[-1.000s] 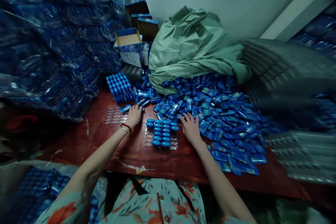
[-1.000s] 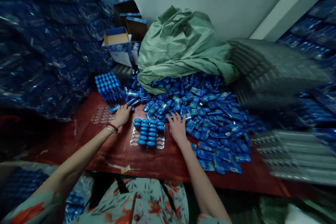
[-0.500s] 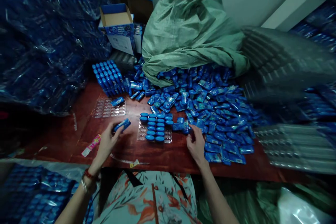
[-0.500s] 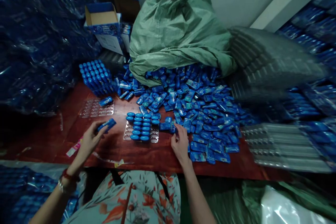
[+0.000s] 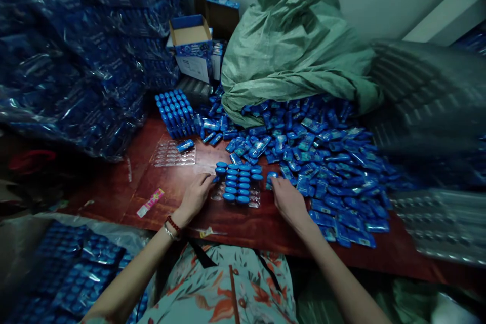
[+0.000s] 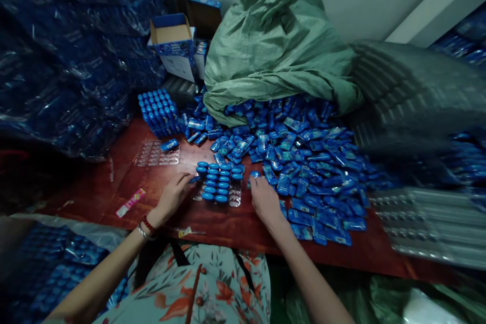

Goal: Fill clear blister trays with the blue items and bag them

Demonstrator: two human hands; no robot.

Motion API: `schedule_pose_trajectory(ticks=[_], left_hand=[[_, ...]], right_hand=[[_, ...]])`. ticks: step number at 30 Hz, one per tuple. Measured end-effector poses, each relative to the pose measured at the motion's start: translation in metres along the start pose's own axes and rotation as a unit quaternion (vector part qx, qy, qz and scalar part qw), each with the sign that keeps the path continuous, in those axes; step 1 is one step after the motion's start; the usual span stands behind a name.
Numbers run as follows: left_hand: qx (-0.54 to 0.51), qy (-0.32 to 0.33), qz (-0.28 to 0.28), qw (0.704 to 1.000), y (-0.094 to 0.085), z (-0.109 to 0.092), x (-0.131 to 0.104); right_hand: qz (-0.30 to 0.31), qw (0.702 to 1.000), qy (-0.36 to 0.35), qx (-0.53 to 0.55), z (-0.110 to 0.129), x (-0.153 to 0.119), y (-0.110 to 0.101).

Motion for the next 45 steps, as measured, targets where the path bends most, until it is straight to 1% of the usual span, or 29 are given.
schedule_pose_trajectory(ticks=[1,2,4,5,7,8,10,12,14,17,19,23,25,27,28,30,33,35,37,39,40,41,42,43,45], left_hand=[[0.012,0.032,-0.002,0.999,0.003,0.003,-0.001],[0.017,0.062,-0.005,0.998,0.006,0.006,-0.001],[0.012,0.105,-0.009,0.994,0.008,0.011,-0.001],[0.009,0.116,-0.01,0.993,0.009,0.012,0.0],[0.01,0.126,-0.012,0.992,0.009,0.014,0.002],[0.014,0.13,-0.01,0.991,0.009,0.015,0.002],[0.029,0.138,0.001,0.99,0.009,0.016,0.003],[0.044,0.145,0.015,0.988,0.008,0.018,0.001],[0.059,0.151,0.031,0.986,0.006,0.018,-0.001],[0.079,0.155,0.074,0.982,0.002,0.015,0.0],[0.083,0.153,0.107,0.979,-0.001,0.012,0.005],[0.095,0.153,0.17,0.969,-0.005,0.004,0.021],[0.112,0.158,0.205,0.959,-0.004,0.001,0.029],[0.134,0.164,0.222,0.952,-0.002,-0.003,0.032],[0.145,0.163,0.216,0.952,0.0,-0.004,0.031],[0.165,0.151,0.175,0.959,0.004,-0.005,0.026],[0.175,0.109,0.086,0.975,0.01,-0.004,0.011],[0.143,0.081,0.04,0.986,0.011,-0.001,0.006],[0.074,0.055,-0.002,0.996,0.007,0.003,0.011],[0.011,0.008,-0.041,0.999,0.0,0.009,0.031],[0.0,-0.021,-0.029,0.999,-0.003,0.013,0.048],[0.0,-0.048,0.001,0.999,-0.006,0.017,0.066],[0.014,-0.065,0.068,0.995,-0.006,0.02,0.087],[0.035,-0.072,0.167,0.983,-0.005,0.023,0.107],[0.051,-0.061,0.266,0.961,0.002,0.024,0.144]], right_hand=[[-0.031,0.997,0.022,0.062,-0.004,-0.008,-0.003],[-0.062,0.988,0.044,0.132,-0.007,-0.017,-0.004],[-0.114,0.955,0.085,0.259,-0.008,-0.033,-0.001],[-0.133,0.937,0.1,0.307,-0.005,-0.039,0.003],[-0.164,0.909,0.113,0.365,0.002,-0.045,0.016],[-0.177,0.903,0.11,0.376,0.006,-0.045,0.023],[-0.187,0.906,0.081,0.372,0.009,-0.041,0.038],[-0.17,0.923,0.022,0.344,0.007,-0.034,0.046],[-0.123,0.946,-0.052,0.294,0.003,-0.028,0.047],[-0.04,0.974,-0.136,0.177,-0.001,-0.019,0.034],[0.007,0.981,-0.17,0.097,0.002,-0.011,0.019],[0.087,0.974,-0.21,-0.008,0.013,0.009,-0.004],[0.105,0.972,-0.206,-0.034,0.019,0.016,-0.008],[0.11,0.975,-0.184,-0.056,0.025,0.019,-0.008],[0.107,0.977,-0.17,-0.066,0.028,0.018,-0.006],[0.081,0.983,-0.141,-0.08,0.033,0.013,0.0],[-0.012,0.993,-0.095,-0.068,0.037,-0.001,0.014],[-0.083,0.994,-0.066,-0.03,0.035,-0.01,0.024],[-0.149,0.988,-0.022,0.035,0.028,-0.013,0.033],[-0.194,0.975,0.042,0.104,0.015,-0.01,0.037],[-0.2,0.969,0.077,0.12,0.009,-0.005,0.038],[-0.191,0.969,0.108,0.117,0.003,0.0,0.037],[-0.166,0.973,0.129,0.095,-0.002,0.007,0.034],[-0.129,0.98,0.14,0.06,-0.006,0.014,0.031],[-0.051,0.987,0.148,-0.02,-0.008,0.025,0.024]])
Point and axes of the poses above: each hand's wrist, its own x-axis towards the middle knuckle, its own y-axis out of the palm, z = x × y, the point moved 1 cm from there along x, towards the middle knuckle, and after that the axes turned 4 degrees about z, right-handed, at the moved point
